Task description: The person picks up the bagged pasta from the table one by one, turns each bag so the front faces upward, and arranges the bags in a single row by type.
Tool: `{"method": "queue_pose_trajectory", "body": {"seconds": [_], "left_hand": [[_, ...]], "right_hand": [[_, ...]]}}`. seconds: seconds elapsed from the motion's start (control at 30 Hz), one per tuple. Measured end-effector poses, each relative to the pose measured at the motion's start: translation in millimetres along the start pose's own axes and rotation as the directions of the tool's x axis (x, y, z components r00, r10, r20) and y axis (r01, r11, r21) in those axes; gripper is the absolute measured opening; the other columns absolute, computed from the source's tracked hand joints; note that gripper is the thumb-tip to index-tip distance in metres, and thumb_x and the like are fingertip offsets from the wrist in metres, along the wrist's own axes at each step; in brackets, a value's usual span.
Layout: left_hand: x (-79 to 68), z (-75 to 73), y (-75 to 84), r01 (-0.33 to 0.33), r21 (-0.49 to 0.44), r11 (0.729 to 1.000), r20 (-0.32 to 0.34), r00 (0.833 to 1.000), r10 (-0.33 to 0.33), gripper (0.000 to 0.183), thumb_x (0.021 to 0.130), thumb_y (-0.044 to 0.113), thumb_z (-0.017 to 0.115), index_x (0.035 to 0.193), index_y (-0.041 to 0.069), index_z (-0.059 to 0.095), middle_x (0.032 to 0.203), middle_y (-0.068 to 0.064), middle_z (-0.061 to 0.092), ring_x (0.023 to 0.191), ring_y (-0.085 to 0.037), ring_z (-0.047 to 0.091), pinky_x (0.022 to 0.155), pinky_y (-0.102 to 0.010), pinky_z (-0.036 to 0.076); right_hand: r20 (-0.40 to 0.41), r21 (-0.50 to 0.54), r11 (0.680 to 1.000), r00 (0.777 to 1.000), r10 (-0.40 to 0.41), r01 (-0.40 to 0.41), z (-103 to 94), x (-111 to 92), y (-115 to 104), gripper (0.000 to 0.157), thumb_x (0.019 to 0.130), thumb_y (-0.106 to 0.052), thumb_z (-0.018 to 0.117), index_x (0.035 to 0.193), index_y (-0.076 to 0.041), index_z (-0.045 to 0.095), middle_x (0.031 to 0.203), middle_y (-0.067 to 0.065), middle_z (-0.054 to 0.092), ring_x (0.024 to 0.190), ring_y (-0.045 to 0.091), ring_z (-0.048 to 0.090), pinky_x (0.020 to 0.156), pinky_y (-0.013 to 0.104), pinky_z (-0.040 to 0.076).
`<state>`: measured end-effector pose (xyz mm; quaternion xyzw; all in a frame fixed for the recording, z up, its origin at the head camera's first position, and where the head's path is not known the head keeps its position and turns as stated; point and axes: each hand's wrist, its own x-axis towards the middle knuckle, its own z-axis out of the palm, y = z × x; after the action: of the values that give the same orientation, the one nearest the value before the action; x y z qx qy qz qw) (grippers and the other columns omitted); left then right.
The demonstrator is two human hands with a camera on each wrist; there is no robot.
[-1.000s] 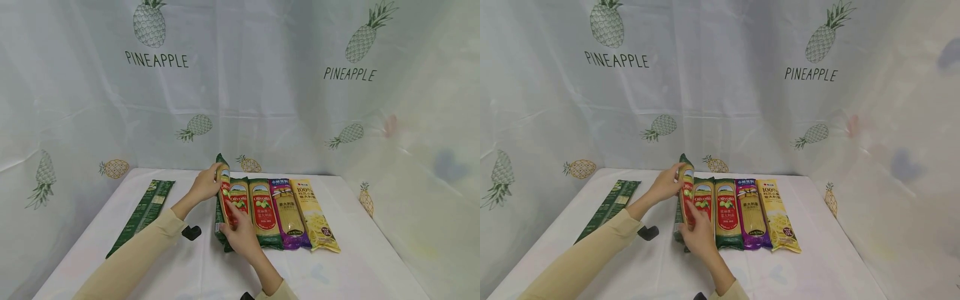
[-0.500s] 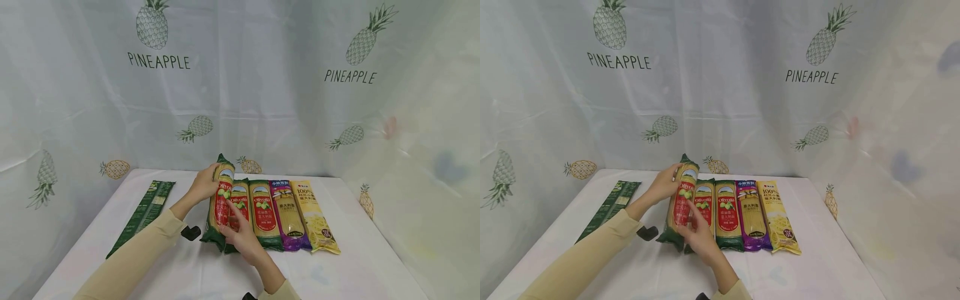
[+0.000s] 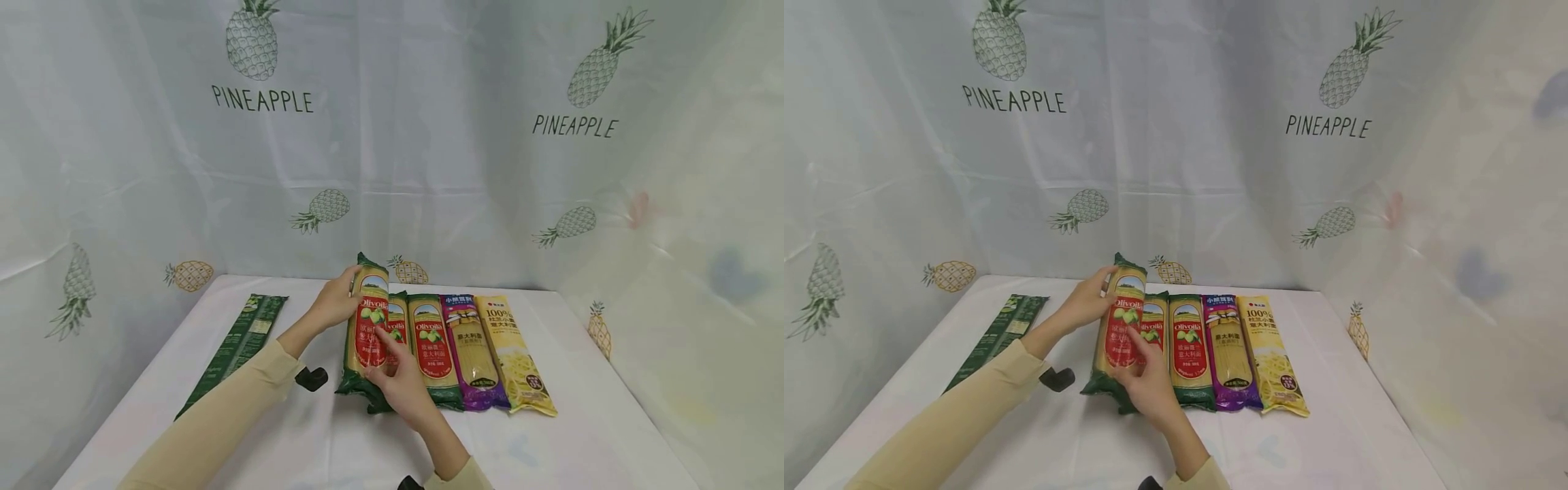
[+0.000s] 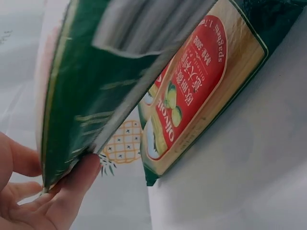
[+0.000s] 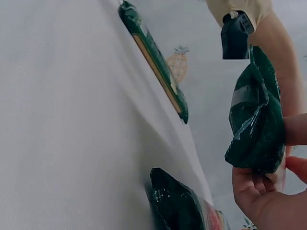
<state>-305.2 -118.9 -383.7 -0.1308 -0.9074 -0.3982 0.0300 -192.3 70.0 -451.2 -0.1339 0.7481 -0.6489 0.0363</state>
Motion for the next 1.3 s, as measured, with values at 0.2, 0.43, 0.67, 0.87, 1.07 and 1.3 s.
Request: {"method": "queue_pose_trajectory", "body": {"seconds": [0.2, 0.43, 0.67, 0.87, 1.07, 1.3], "left_hand": [[0.1, -2.6, 1.2, -0.016, 0.07, 0.997, -0.002, 1.0, 0.016, 0.067, 0.108, 0.026, 0.062, 0.167, 0.011, 0.033, 0.14, -0.028, 0.064, 0.108, -0.037, 0.07, 0.074, -0.043, 0.056], [-2.3, -4.5, -0.5, -0.019, 0.066, 0.998, -0.004, 1.0, 0.019, 0.07, 0.107, 0.028, 0.064, 0.167, 0.01, 0.032, 0.14, -0.028, 0.064, 0.105, -0.036, 0.071, 0.08, -0.047, 0.055], [-1.4, -5.4, -4.0, 0.005, -0.025, 1.0, -0.013, 1.0, -0.005, 0.068, 0.107, 0.024, 0.065, 0.166, 0.014, 0.033, 0.125, -0.023, 0.066, 0.093, -0.029, 0.067, 0.072, -0.041, 0.053], [-2.5, -5.7, -6.8, 0.088, -0.152, 0.984, 0.003, 0.996, -0.088, 0.067, 0.108, 0.019, 0.063, 0.167, 0.019, 0.032, 0.12, -0.017, 0.064, 0.087, -0.025, 0.065, 0.073, -0.039, 0.053], [-3.3, -7.9, -8.0, 0.142, -0.273, 0.952, 0.032, 0.99, -0.139, 0.065, 0.109, 0.016, 0.06, 0.168, 0.022, 0.031, 0.13, -0.02, 0.063, 0.103, -0.03, 0.069, 0.088, -0.045, 0.058], [-3.2, -9.6, -5.2, 0.131, -0.324, 0.937, 0.071, 0.991, -0.114, 0.067, 0.111, 0.015, 0.057, 0.169, 0.027, 0.027, 0.135, -0.021, 0.061, 0.104, -0.031, 0.071, 0.089, -0.047, 0.059]], "right_hand": [[-0.026, -0.041, 0.999, 0.999, -0.032, 0.031, 0.6, -3, -2, 0.073, 0.098, -0.007, 0.076, 0.162, -0.024, 0.047, 0.129, 0.015, 0.051, 0.101, 0.022, 0.064, 0.076, 0.023, 0.058], [-0.05, -0.137, 0.987, 0.995, -0.091, 0.083, 1.7, -4, -5, 0.073, 0.095, -0.006, 0.079, 0.16, -0.024, 0.051, 0.121, 0.014, 0.049, 0.094, 0.022, 0.064, 0.071, 0.021, 0.056], [-0.084, -0.261, 0.962, 0.991, -0.108, 0.083, 2.7, -4, -6, 0.075, 0.093, -0.012, 0.083, 0.16, -0.027, 0.052, 0.118, 0.013, 0.05, 0.085, 0.018, 0.058, 0.067, 0.021, 0.054], [-0.028, -0.174, 0.984, 0.998, -0.051, 0.045, -2.6, -4, -4, 0.081, 0.099, -0.02, 0.079, 0.167, -0.03, 0.037, 0.14, 0.018, 0.056, 0.094, 0.021, 0.065, 0.078, 0.027, 0.057], [0.047, 0.023, 0.991, 0.99, 0.132, -0.133, -11.1, -2, -4, 0.084, 0.102, -0.023, 0.073, 0.17, -0.035, 0.026, 0.141, 0.017, 0.056, 0.113, 0.027, 0.059, 0.09, 0.039, 0.056], [0.118, 0.104, 0.984, 0.984, 0.134, -0.147, -13.6, -4, -1, 0.088, 0.1, -0.016, 0.074, 0.171, -0.034, 0.025, 0.145, 0.018, 0.051, 0.106, 0.025, 0.063, 0.078, 0.038, 0.061]]}}
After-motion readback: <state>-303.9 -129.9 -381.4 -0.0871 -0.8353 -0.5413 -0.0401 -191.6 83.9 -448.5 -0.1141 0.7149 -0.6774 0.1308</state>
